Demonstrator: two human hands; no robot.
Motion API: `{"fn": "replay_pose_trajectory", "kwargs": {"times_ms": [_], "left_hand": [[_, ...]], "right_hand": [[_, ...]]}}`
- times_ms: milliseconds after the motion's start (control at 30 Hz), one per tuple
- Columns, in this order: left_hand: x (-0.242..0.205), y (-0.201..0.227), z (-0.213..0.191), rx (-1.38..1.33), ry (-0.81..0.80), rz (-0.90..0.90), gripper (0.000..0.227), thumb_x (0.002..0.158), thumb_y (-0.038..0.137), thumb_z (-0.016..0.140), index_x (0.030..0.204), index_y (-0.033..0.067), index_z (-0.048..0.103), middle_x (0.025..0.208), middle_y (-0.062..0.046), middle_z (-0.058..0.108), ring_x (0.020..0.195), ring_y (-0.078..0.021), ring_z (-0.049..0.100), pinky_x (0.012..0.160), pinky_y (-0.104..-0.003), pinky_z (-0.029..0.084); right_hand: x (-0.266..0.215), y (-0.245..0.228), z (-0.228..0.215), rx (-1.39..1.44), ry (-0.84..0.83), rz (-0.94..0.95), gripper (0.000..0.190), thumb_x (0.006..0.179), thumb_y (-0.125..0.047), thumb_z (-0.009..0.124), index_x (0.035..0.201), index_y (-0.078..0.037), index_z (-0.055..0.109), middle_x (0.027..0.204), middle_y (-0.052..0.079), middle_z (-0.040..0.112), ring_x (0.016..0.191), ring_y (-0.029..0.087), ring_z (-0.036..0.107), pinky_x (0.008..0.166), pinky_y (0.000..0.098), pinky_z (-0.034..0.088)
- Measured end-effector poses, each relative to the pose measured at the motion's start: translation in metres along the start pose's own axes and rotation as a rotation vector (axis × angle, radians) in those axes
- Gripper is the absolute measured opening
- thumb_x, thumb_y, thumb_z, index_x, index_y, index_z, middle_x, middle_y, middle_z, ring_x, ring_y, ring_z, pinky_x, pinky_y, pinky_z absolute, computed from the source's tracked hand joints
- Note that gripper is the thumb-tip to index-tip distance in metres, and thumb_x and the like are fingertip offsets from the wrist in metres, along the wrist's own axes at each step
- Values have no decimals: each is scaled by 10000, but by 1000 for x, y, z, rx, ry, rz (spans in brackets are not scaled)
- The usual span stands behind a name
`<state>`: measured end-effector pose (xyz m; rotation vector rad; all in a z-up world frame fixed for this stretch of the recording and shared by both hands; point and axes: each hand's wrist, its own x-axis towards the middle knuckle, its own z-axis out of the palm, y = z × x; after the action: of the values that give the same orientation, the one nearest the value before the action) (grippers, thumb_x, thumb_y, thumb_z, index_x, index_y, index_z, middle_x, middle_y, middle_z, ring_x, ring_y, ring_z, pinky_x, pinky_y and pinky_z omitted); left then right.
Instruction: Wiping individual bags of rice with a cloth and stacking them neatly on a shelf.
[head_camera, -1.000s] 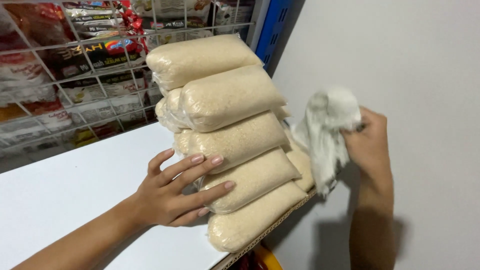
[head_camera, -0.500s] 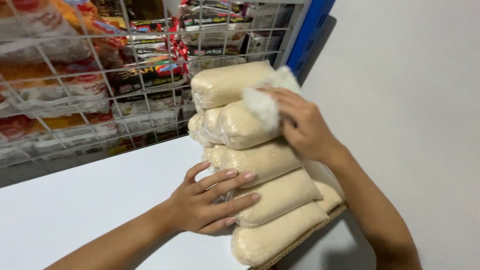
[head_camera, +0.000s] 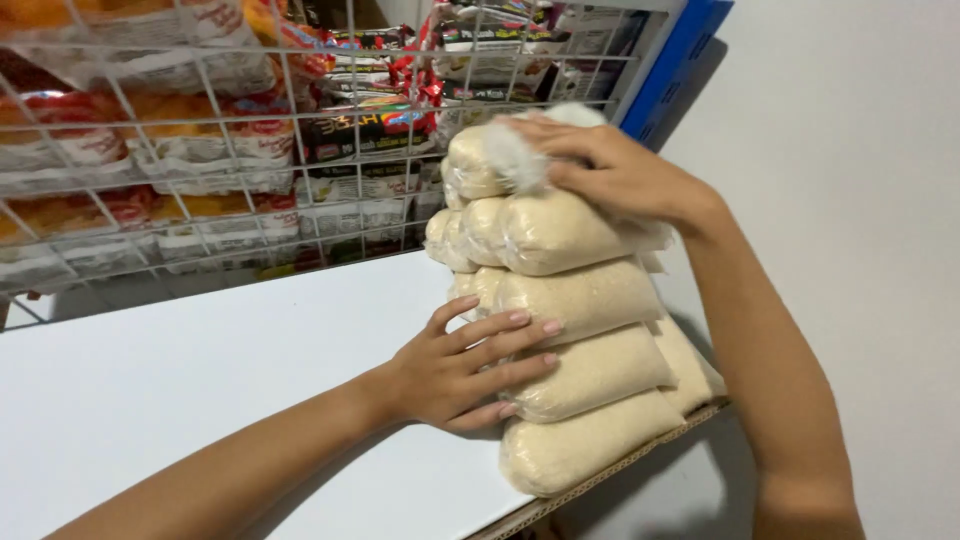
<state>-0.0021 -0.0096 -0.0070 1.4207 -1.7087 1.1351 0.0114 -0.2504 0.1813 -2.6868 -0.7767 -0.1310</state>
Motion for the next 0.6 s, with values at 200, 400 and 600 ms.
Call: {"fn": "replay_pose_trajectory", "kwargs": {"times_ms": [200,400,600], "left_hand": [[-2,-2,-11,-4,-15,17,482,1099,405,316,1424,209,612,1549,-43,537,1465,-199,456,1235,-471,132],[-10,-5,-46,-50,-191,209,395,1127,325,426,1437,133,576,1578,-25,510,1462,-194,501,1226,-470,173],[-43,-1,-111,-84,-336,277,398,1121,332,422,1449,138,540,1574,-21,523,1434,-177,535,1206,-447,268]], "right_hand": [[32,-10,3,40,39,359,425,1055,-220,431,1420,-76,594,1501,120,554,1369,320,482,1111,499,340],[-7,-64,20,-42,3,-49,487,1071,-404,375,1144,-43,693,1561,94,481,1473,330,360,1204,517,242],[-108,-75,78,-35,534,231,395,1097,-107,421,1475,-27,497,1605,140,419,1570,372,290,1317,543,182]]}}
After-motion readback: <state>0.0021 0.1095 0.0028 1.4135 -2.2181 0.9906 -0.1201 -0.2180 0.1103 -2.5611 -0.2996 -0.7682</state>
